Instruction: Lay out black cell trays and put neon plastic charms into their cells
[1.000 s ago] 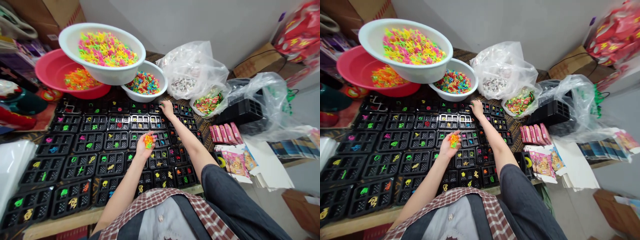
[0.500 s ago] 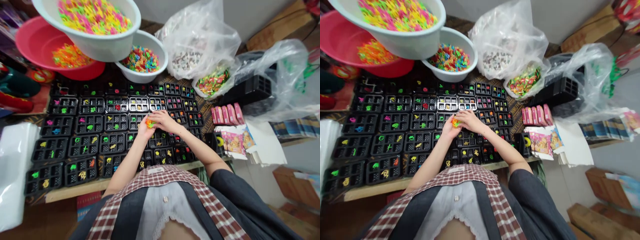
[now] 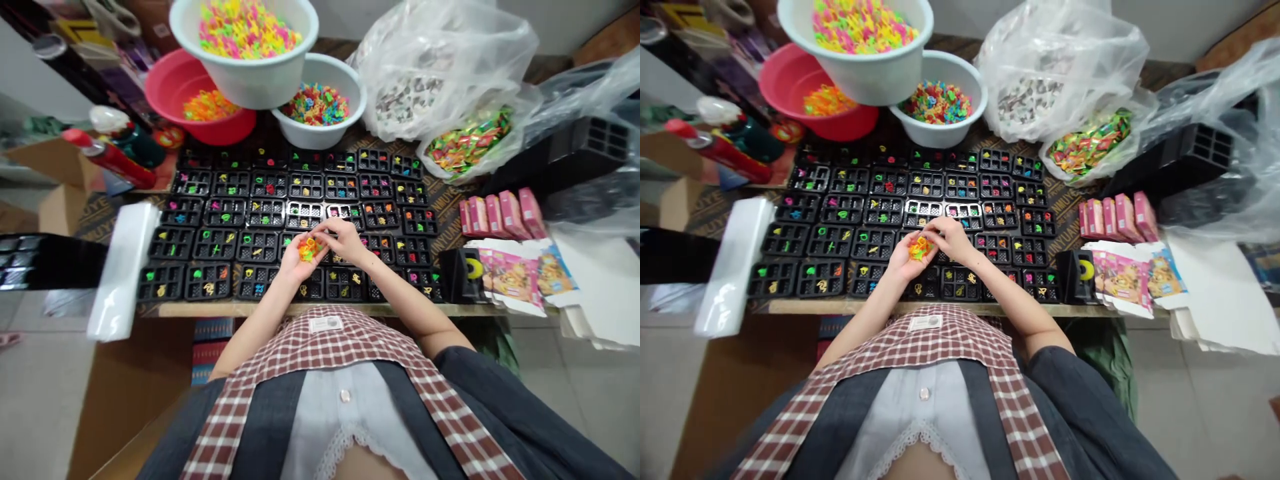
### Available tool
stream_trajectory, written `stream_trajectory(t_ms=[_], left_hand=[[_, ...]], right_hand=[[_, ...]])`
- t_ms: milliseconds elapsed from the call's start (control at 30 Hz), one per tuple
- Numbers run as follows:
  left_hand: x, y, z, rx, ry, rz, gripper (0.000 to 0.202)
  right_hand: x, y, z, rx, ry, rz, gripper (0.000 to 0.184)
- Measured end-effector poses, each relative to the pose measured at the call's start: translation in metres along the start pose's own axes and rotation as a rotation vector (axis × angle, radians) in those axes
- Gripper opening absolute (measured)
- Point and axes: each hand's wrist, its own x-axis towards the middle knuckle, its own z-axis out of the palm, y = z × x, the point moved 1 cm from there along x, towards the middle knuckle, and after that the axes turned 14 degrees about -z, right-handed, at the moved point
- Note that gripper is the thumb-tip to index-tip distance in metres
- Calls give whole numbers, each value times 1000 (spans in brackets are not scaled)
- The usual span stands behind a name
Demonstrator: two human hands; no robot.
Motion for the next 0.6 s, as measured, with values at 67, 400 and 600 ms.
stream_trajectory(t_ms=[67, 400, 600], left_hand=[[-10, 3, -16, 23, 16, 11, 24], [-60, 27, -77, -71, -2, 103, 35], [-44, 16, -74, -145, 89, 52, 24]], right_hand=[[1, -3, 9, 125, 56, 56, 22], [-49, 2, 44, -98, -220, -43, 21], [-68, -3, 41, -131, -175, -2, 26]])
